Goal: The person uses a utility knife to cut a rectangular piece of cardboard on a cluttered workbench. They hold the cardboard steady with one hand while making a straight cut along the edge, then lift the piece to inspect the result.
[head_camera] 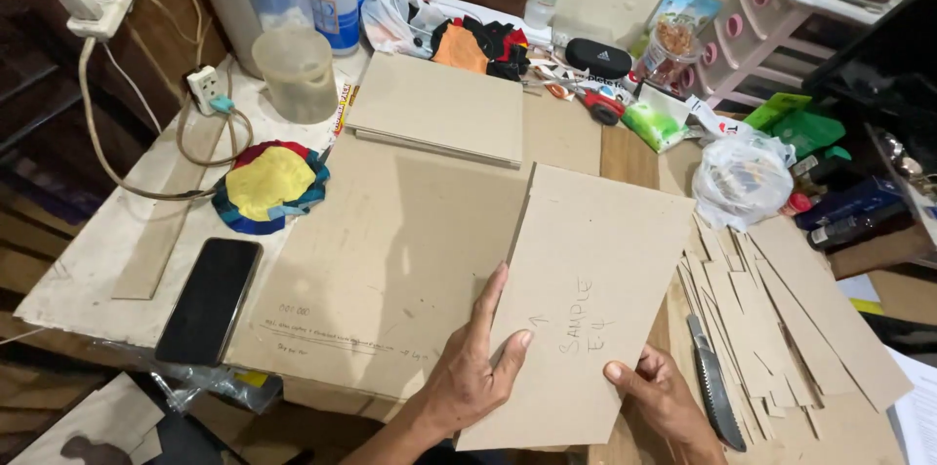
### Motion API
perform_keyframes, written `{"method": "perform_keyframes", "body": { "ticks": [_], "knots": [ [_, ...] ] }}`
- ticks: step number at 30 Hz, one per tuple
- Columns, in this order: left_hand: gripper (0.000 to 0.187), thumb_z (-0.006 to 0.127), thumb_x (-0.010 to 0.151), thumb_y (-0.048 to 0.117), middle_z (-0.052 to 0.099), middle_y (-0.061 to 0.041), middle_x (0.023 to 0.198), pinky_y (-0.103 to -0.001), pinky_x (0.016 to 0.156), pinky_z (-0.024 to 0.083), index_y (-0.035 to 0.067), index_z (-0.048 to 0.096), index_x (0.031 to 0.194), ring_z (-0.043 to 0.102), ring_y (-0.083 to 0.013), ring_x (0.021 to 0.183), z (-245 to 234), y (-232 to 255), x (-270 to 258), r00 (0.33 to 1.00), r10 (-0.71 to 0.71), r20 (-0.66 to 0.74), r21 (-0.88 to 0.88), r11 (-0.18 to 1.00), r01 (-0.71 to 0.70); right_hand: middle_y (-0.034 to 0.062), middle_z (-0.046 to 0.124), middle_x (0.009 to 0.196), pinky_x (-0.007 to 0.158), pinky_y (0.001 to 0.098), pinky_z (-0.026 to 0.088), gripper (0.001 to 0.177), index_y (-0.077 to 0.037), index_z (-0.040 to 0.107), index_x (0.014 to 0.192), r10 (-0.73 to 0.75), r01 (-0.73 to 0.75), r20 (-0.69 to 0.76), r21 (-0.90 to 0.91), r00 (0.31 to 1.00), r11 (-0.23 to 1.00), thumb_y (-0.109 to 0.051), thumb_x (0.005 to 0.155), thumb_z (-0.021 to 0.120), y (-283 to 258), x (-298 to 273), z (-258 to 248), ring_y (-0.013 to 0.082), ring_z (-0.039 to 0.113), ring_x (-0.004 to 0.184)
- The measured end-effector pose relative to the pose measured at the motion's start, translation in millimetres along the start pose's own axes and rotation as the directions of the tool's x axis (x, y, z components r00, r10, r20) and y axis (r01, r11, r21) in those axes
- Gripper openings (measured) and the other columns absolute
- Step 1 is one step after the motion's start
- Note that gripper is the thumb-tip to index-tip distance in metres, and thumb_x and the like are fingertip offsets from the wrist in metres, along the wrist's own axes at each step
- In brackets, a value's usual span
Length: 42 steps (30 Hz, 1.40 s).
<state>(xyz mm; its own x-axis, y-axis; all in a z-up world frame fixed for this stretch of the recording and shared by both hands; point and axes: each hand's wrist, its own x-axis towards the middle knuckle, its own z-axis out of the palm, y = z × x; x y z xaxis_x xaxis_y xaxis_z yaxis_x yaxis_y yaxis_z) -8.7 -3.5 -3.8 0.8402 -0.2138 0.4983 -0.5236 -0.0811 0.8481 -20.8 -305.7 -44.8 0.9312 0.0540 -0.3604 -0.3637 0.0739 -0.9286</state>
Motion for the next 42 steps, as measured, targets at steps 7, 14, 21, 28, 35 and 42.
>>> {"method": "perform_keyframes", "body": {
  "ticks": [7,14,21,28,35,42],
  "knots": [
    [0.069,0.053,0.106,0.017,0.026,-0.034,0.163,-0.045,0.124,0.036,-0.004,0.012,0.158,0.035,-0.0477,0.151,-0.1,7.2,-5.0,0.999,0.04,0.004,-0.001,0.999,-0.04,0.0306,0.078,0.129,0.099,0.0561,0.057,0.051,0.011,0.071,0.123,-0.042,0.037,0.062,0.079,0.997,0.996,-0.01,0.077,0.078,6.1,-0.7,-3.5,0.0434,0.074,0.118],
    [0.067,0.052,0.105,0.014,0.032,-0.035,0.161,-0.043,0.122,0.04,-0.004,0.015,0.158,0.042,-0.0467,0.148,-5.1,26.1,-7.9,0.999,0.047,-0.006,0.025,0.999,-0.047,0.0292,0.079,0.125,0.093,0.054,0.058,0.049,0.011,0.072,0.122,-0.034,0.028,0.066,0.088,0.997,0.996,-0.011,0.078,0.078,13.9,1.3,-6.5,0.0406,0.075,0.111],
    [0.067,0.039,0.106,0.019,0.043,-0.035,0.155,-0.044,0.083,0.058,0.002,0.004,0.16,0.07,-0.0373,0.106,-18.1,61.1,-5.3,0.987,-0.116,0.108,-0.066,0.99,0.124,0.0291,0.078,0.124,0.093,0.0509,0.055,0.046,0.011,0.071,0.118,0.027,-0.046,0.1,0.188,0.995,0.981,-0.01,0.078,0.078,20.7,-2.1,-6.8,0.0404,0.073,0.11],
    [0.072,0.045,0.104,0.022,0.043,-0.034,0.154,-0.044,0.084,0.058,0.0,0.004,0.159,0.066,-0.0394,0.098,-19.9,48.2,-2.2,0.991,-0.121,0.06,-0.002,0.993,0.121,0.0296,0.074,0.131,0.098,0.056,0.055,0.051,0.008,0.068,0.127,-0.076,0.036,0.226,0.177,0.971,0.984,-0.011,0.081,0.078,8.9,0.9,-3.8,0.0435,0.071,0.118],
    [0.093,0.068,0.093,0.048,0.04,-0.032,0.156,-0.053,0.119,0.039,-0.008,0.028,0.156,0.041,-0.0411,0.145,-49.4,11.0,74.8,0.88,-0.466,0.091,0.126,0.882,0.454,0.0145,0.057,0.041,0.05,0.0342,0.042,0.051,0.003,0.067,0.05,-0.577,0.38,0.037,-0.786,0.816,0.487,-0.029,0.089,0.079,-47.7,29.4,8.2,0.024,0.055,0.04],
    [0.05,0.068,0.102,0.025,0.06,-0.013,0.118,-0.043,0.096,0.064,-0.004,0.046,0.136,0.063,-0.0304,0.12,-53.9,-38.7,102.9,0.998,0.063,-0.02,-0.149,0.987,-0.065,-0.0066,0.034,0.047,0.044,0.0203,0.025,0.05,-0.011,0.053,0.053,-0.676,0.605,0.082,-0.533,0.732,0.591,-0.009,0.097,0.076,-70.4,69.3,43.4,0.0055,0.033,0.042]
  ]
}}
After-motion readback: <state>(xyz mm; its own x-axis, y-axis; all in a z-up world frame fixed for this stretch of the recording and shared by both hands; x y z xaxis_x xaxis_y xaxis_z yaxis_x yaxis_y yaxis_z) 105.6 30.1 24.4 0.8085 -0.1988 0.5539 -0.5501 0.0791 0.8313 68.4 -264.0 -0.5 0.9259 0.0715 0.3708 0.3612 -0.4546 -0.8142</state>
